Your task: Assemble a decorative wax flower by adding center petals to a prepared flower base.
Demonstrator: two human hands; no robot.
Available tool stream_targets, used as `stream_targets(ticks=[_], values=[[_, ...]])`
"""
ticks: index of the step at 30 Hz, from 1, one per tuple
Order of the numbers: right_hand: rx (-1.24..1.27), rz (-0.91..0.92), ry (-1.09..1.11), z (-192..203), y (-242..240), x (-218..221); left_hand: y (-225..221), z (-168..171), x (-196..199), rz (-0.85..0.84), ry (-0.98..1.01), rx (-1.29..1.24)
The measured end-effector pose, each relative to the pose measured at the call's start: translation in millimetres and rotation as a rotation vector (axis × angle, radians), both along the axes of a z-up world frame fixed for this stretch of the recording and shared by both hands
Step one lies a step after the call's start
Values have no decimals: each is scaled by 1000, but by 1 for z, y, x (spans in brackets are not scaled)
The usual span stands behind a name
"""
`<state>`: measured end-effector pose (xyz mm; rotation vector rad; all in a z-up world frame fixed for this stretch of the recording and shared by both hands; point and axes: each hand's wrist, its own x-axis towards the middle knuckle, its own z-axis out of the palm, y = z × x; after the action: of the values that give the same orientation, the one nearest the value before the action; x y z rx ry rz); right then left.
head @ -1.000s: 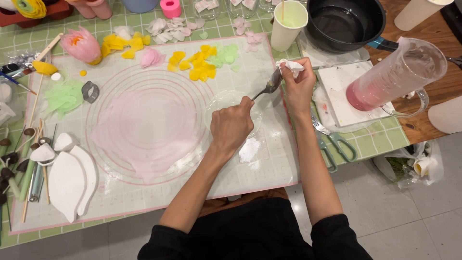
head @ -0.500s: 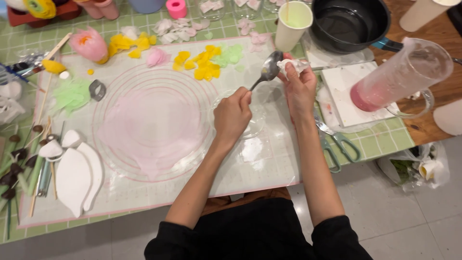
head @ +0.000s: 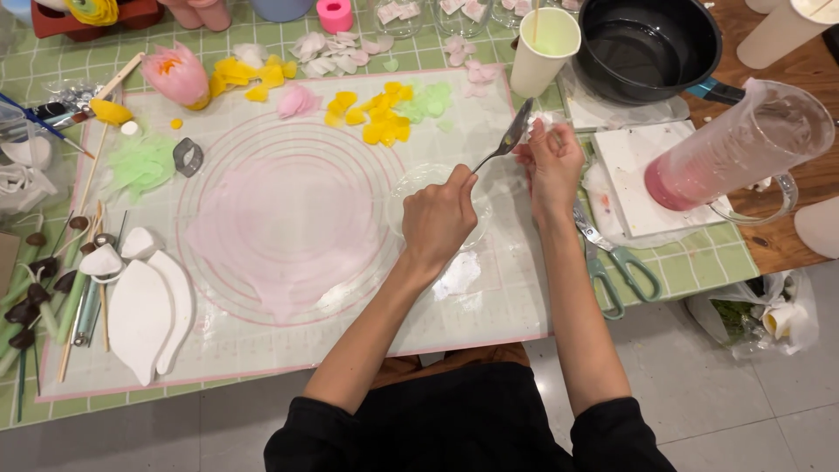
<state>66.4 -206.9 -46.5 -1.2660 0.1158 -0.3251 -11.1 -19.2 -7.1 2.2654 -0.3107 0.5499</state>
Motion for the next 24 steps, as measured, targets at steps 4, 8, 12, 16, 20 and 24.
stream_targets(ticks=[4, 8, 12, 16, 20, 24], values=[[134, 180, 24, 19, 7, -10, 0, -2, 0, 15, -8, 33], [382, 333, -44, 29, 10, -13, -4, -1, 1, 15, -16, -10], [389, 290, -61, 2, -3, 0, -5, -6, 1, 23, -15, 14], [331, 219, -56, -4, -4, 2, -4, -6, 0, 15, 14, 40], [239, 174, -56, -3, -9, 2, -3, -2, 0, -20, 74, -20], [372, 206, -48, -14, -17, 8, -4, -5, 3, -106, 192, -184]])
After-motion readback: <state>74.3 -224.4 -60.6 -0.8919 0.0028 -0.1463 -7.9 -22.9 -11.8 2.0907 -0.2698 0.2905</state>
